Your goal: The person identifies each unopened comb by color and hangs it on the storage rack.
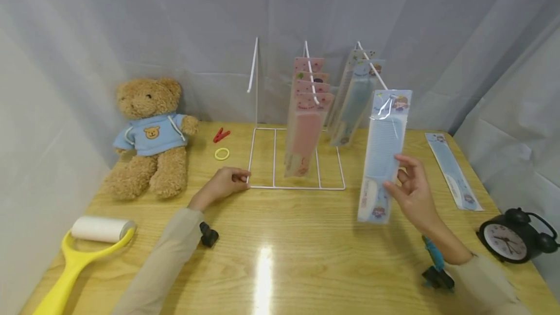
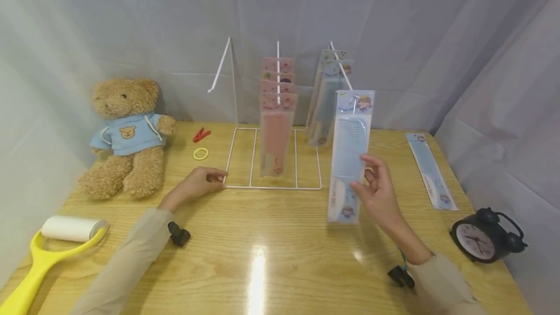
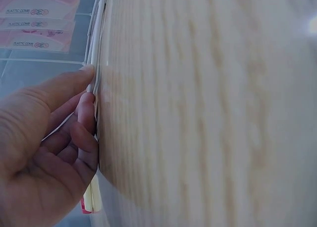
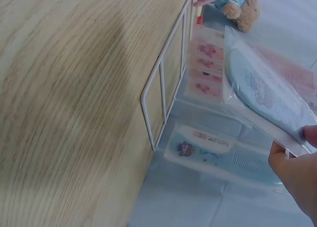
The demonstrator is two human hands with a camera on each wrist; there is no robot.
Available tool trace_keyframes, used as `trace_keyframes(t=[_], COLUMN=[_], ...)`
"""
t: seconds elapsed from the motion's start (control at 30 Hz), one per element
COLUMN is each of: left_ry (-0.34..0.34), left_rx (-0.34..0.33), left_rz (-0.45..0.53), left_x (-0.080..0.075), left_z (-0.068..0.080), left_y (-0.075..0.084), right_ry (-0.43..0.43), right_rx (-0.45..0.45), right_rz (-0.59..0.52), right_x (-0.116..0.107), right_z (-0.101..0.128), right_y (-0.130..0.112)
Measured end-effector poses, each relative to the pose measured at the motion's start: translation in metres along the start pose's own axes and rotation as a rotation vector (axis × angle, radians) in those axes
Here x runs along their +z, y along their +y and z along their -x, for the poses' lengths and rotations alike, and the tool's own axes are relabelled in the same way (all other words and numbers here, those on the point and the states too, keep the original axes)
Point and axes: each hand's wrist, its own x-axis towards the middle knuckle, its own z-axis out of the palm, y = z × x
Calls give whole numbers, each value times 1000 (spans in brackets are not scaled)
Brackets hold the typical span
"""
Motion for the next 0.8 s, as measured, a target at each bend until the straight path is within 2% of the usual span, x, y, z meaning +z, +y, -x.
trace_keyframes(t=[0.17, 0.33, 0.8], left_ry=[-2, -4, 0], left_rx=[-7, 4, 10], left_rz=[1, -7, -10], left_x=[-1, 0, 1], left_z=[1, 1, 0], left_y=[1, 1, 0], right_ry=[46, 96, 140], right_rx=[52, 110, 233], right_rz=[20, 95, 264], right_x=[0, -3, -16], right_z=[-10, -22, -54], right_y=[9, 17, 36])
